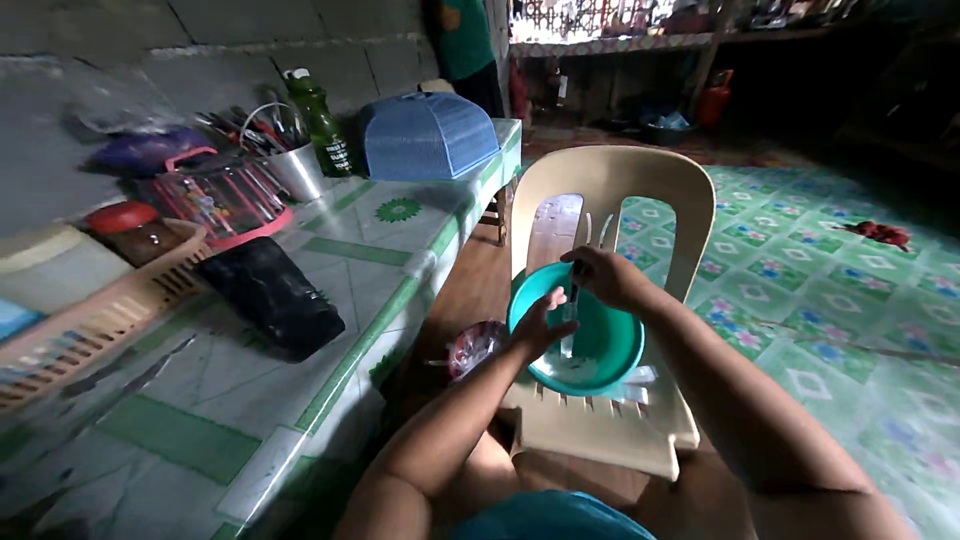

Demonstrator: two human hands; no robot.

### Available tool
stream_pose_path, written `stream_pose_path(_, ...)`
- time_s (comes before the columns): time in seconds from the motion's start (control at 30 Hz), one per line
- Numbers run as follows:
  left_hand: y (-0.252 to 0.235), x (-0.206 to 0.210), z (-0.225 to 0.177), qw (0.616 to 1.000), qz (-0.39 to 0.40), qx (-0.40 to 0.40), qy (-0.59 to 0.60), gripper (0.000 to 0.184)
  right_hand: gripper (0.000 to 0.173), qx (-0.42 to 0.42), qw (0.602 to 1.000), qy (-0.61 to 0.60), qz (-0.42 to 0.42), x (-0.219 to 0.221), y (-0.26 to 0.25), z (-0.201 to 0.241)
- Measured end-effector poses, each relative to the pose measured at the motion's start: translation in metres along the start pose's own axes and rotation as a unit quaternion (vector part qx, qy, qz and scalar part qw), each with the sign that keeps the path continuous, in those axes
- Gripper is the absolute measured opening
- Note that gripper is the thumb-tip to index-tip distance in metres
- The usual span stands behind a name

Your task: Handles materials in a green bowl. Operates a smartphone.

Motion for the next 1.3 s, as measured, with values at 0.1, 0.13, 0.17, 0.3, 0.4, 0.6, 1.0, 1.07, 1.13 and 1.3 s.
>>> stream_pose_path(0.1,-0.006,0.005,-0.007,1.000,0.028,-0.010,-0.010,0.057,0.029,-0.016,1.000,-0.009,-0.009,0.004,-0.002,-0.005)
stream_pose_path(0.13,-0.007,0.005,-0.008,0.999,0.022,-0.017,-0.016,0.050,0.029,-0.016,1.000,-0.012,-0.005,0.006,-0.002,-0.005)
stream_pose_path(0.17,-0.007,0.006,-0.010,0.999,0.013,-0.028,-0.015,0.044,0.029,-0.006,1.000,-0.018,0.005,0.006,-0.002,-0.005)
stream_pose_path(0.3,-0.007,0.006,-0.003,0.999,-0.013,-0.043,0.007,0.035,0.027,-0.004,0.995,-0.096,-0.038,0.008,-0.003,-0.023)
stream_pose_path(0.4,-0.005,0.004,0.002,0.999,-0.031,-0.026,0.033,0.029,0.031,0.046,0.946,-0.231,-0.223,-0.012,0.007,-0.041)
stream_pose_path(0.6,-0.006,-0.002,0.005,0.988,-0.084,-0.041,0.122,0.026,0.033,0.199,0.979,-0.038,0.018,0.048,0.025,-0.107)
stream_pose_path(1.0,-0.008,-0.006,-0.020,0.996,-0.064,-0.043,0.043,0.022,0.026,0.158,0.946,-0.281,-0.019,0.048,0.010,-0.039)
stream_pose_path(1.07,-0.007,-0.007,-0.020,0.998,-0.049,0.005,0.047,0.021,0.024,0.141,0.970,-0.188,-0.053,0.038,0.007,-0.026)
stream_pose_path(1.13,-0.007,-0.009,-0.016,0.998,-0.017,0.059,0.032,0.025,0.028,0.108,0.986,-0.112,-0.051,0.029,0.005,-0.018)
stream_pose_path(1.3,-0.005,-0.015,-0.018,0.997,0.014,0.047,-0.053,0.026,0.034,0.025,0.999,0.026,-0.018,0.013,0.002,-0.005)
Point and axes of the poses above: each hand's wrist, its own y-axis away from the middle knuckle, its own x-axis out of the palm, z = x × y, the point moved 5 cm from there along -y, towards the middle knuckle, and after that the axes turned 1 degree about y, right-handed, at the moved point
